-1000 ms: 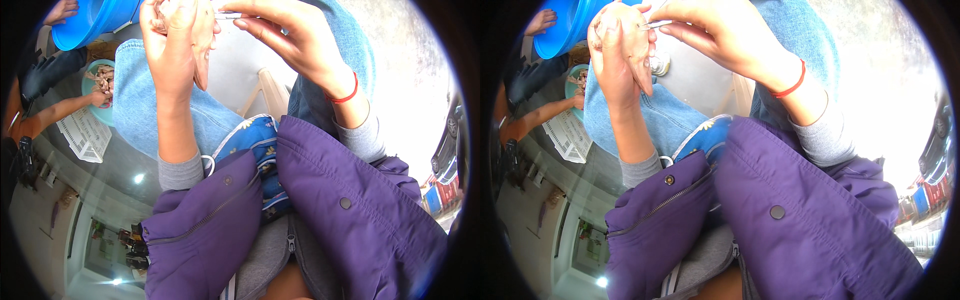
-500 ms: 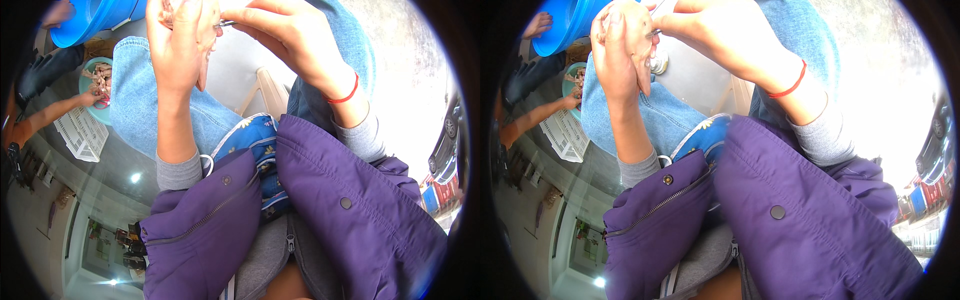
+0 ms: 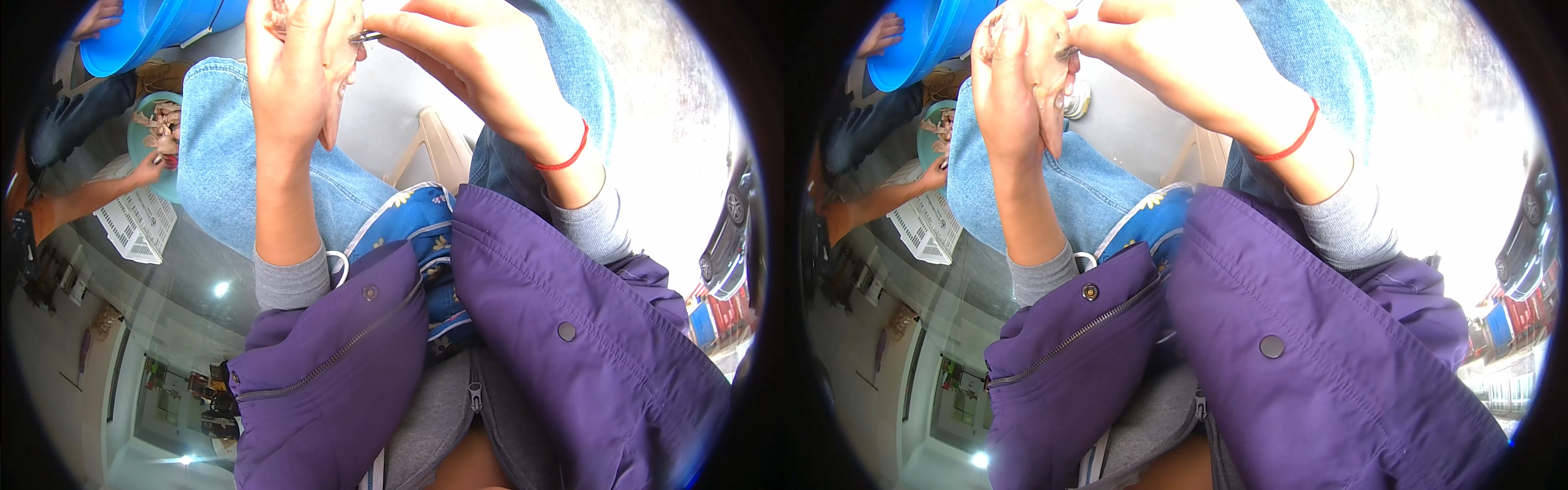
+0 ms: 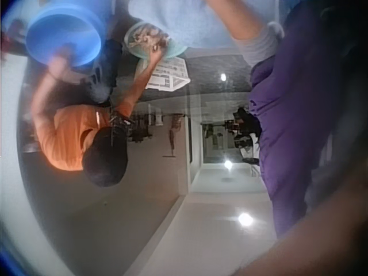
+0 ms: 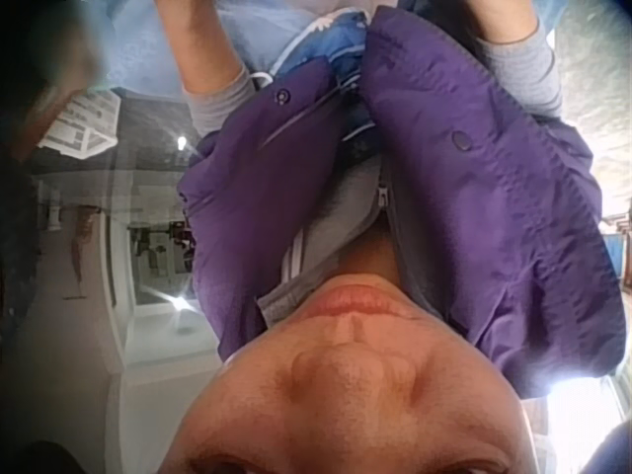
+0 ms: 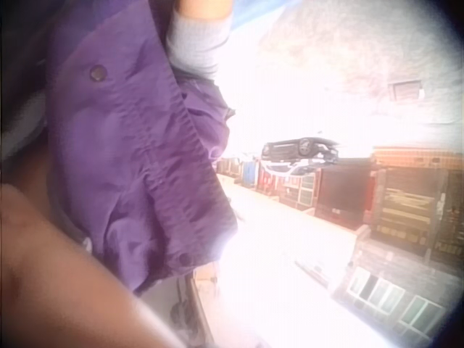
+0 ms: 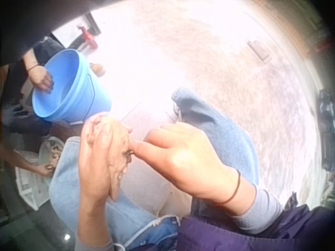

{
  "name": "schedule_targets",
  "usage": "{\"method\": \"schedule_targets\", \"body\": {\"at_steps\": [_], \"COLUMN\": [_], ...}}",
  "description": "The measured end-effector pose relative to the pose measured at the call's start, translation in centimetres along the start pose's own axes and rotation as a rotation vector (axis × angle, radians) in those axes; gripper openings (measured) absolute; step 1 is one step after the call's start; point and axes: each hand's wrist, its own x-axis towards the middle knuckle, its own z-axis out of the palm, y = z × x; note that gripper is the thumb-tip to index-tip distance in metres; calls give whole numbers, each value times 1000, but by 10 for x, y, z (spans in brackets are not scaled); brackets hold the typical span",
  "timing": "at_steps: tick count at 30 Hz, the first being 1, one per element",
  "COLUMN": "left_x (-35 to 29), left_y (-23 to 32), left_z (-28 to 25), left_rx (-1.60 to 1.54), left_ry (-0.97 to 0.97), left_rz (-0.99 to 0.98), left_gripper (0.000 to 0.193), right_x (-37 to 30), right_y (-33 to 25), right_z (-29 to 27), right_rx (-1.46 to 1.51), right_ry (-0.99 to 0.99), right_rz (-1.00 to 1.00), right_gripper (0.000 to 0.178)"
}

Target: The person holds a whole duck carcass and uses a small knife to scrape and remove pinfeathers from the skin. The person repeatedly dips the duck into a blue water basin and continues scraping different areas of the body.

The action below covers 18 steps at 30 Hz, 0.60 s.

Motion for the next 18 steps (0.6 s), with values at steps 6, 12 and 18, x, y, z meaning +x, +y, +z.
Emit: {"method": "schedule_targets", "body": {"at_steps": [6, 12, 18], "left_x": [-1, 0, -2], "left_y": [-3, -3, 5], "left_z": [-2, 0, 2], "left_rx": [-41, -36, -49], "left_ry": [7, 1, 60], "left_rz": [-70, -85, -174], "left_gripper": [35, 33, 34], "right_x": [-2, -3, -4], "right_y": [1, 1, 3], "right_z": [2, 1, -4], "right_rx": [-71, 4, 94], "right_ry": [-84, -77, -66], "right_rz": [5, 25, 44], "right_gripper": [30, 28, 18]}}
